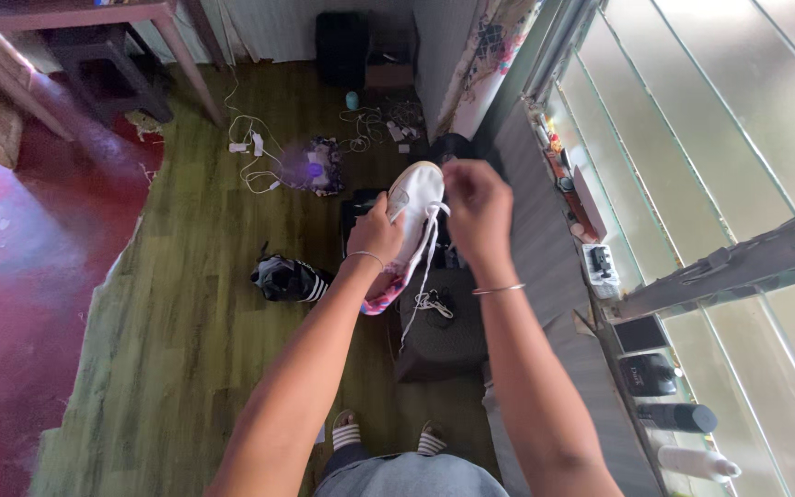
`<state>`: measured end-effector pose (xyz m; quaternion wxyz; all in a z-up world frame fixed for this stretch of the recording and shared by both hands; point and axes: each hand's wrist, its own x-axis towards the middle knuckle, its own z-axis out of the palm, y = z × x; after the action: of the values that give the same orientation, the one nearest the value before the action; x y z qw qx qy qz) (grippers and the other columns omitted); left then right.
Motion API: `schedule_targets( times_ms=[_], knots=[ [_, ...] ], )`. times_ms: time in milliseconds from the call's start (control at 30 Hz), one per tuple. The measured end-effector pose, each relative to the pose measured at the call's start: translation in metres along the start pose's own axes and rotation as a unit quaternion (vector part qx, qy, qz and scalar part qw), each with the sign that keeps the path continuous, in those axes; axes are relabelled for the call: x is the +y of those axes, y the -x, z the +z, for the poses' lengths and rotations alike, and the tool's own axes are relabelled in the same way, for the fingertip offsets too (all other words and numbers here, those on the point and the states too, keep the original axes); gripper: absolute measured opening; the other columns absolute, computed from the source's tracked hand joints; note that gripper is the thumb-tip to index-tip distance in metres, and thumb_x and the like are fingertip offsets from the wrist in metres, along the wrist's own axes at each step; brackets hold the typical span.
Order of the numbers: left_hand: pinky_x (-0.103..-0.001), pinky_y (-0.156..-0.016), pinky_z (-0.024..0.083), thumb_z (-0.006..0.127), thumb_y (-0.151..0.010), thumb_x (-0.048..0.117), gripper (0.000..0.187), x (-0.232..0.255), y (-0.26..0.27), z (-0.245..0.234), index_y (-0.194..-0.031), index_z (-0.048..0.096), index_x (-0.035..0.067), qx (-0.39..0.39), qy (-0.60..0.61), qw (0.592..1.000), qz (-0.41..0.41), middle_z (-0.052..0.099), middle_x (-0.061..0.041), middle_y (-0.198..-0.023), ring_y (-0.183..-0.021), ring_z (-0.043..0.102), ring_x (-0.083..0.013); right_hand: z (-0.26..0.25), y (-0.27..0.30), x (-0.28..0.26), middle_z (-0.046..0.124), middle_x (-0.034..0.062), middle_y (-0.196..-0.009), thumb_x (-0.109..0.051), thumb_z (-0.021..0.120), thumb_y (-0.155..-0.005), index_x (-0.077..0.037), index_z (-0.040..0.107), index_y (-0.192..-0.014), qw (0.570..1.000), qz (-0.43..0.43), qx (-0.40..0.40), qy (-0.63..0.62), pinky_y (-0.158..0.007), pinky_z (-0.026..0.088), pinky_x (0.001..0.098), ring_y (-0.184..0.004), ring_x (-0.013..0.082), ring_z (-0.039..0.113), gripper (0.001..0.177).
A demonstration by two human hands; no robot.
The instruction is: The person removes several pairs of shoes from a backpack, places them on a chair, and then laces one white sneaker. The person handles the shoes and laces by hand without using tools.
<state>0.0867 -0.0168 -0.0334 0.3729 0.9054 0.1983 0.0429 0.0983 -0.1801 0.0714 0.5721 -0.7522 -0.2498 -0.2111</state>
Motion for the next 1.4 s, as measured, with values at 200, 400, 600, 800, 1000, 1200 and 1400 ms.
schedule_targets(
  times_ms=[200, 400, 600, 800, 1000, 1200, 1400],
  knots=[
    [-0.056, -0.088, 0.052, 0.063, -0.097, 0.041, 0.052, -0.006, 0.015, -0.007, -0.139, 0.052, 0.014, 0.044, 0.075, 0.996, 0.021, 0.069, -0.029, -0.111, -0.104, 0.065, -0.0507, 0.045, 0.037, 0.038, 0.076, 0.0105, -0.085, -0.003, 0.072, -0.091, 0.001, 0.072, -0.102, 0.993, 0.114, -0.01, 0.042, -0.073, 0.056, 0.0273, -0.078, 0.0132, 0.074, 0.012],
    [-0.046, -0.081, 0.055, 0.069, -0.096, 0.017, 0.02, -0.018, 0.029, -0.012, -0.11, 0.059, 0.006, 0.152, 0.21, 0.95, 0.175, 0.072, -0.018, -0.101, -0.097, 0.07, -0.0398, 0.06, 0.047, 0.04, 0.075, 0.0141, -0.089, -0.004, 0.073, -0.089, 0.001, 0.071, -0.097, 0.994, 0.091, -0.017, 0.059, -0.076, 0.058, 0.0314, -0.082, 0.0221, 0.075, 0.009],
    [-0.037, -0.075, 0.055, 0.073, -0.091, 0.015, 0.016, -0.027, 0.035, -0.014, -0.103, 0.071, 0.005, 0.199, 0.25, 0.939, 0.13, 0.073, -0.015, -0.093, -0.083, 0.071, -0.028, 0.072, 0.057, 0.022, 0.069, 0.0164, -0.093, -0.004, 0.073, -0.088, -0.001, 0.071, -0.094, 0.996, 0.055, -0.022, 0.068, -0.076, 0.059, 0.0351, -0.083, 0.0291, 0.073, 0.007],
    [-0.03, -0.071, 0.054, 0.073, -0.093, 0.02, 0.018, -0.04, 0.036, -0.009, -0.102, 0.075, 0.005, 0.205, 0.316, 0.925, 0.045, 0.076, -0.009, -0.083, -0.073, 0.069, -0.0143, 0.079, 0.064, 0.014, 0.07, 0.0166, -0.088, -0.003, 0.074, -0.086, -0.002, 0.072, -0.093, 0.991, 0.006, -0.05, 0.124, -0.077, 0.054, 0.0429, -0.085, 0.0373, 0.068, 0.007],
    [-0.029, -0.073, 0.054, 0.074, -0.093, 0.019, 0.019, -0.054, 0.038, 0.001, -0.103, 0.077, 0.003, 0.201, 0.358, 0.912, 0.008, 0.077, -0.008, -0.084, -0.075, 0.068, -0.0111, 0.085, 0.07, 0.008, 0.07, 0.017, -0.088, -0.004, 0.073, -0.084, -0.002, 0.072, -0.091, 0.989, -0.015, -0.059, 0.136, -0.077, 0.053, 0.0456, -0.086, 0.0385, 0.066, 0.008],
    [-0.027, -0.075, 0.055, 0.076, -0.092, 0.013, 0.018, -0.054, 0.036, 0.012, -0.104, 0.078, 0.001, 0.199, 0.474, 0.858, -0.003, 0.076, -0.005, -0.089, -0.079, 0.066, -0.0095, 0.088, 0.069, 0.003, 0.07, 0.0189, -0.091, -0.004, 0.073, -0.086, 0.0, 0.072, -0.092, 0.988, -0.017, -0.079, 0.131, -0.08, 0.054, 0.0455, -0.088, 0.0391, 0.067, 0.007],
    [-0.027, -0.08, 0.055, 0.076, -0.091, 0.012, 0.021, -0.048, 0.043, 0.008, -0.109, 0.077, 0.002, 0.217, 0.432, 0.875, 0.023, 0.076, -0.008, -0.099, -0.085, 0.067, -0.0112, 0.095, 0.064, 0.0, 0.074, 0.0193, -0.092, -0.002, 0.071, -0.088, 0.001, 0.073, -0.098, 0.991, 0.071, -0.074, 0.086, -0.078, 0.058, 0.0377, -0.086, 0.0343, 0.074, 0.01]
  ],
)
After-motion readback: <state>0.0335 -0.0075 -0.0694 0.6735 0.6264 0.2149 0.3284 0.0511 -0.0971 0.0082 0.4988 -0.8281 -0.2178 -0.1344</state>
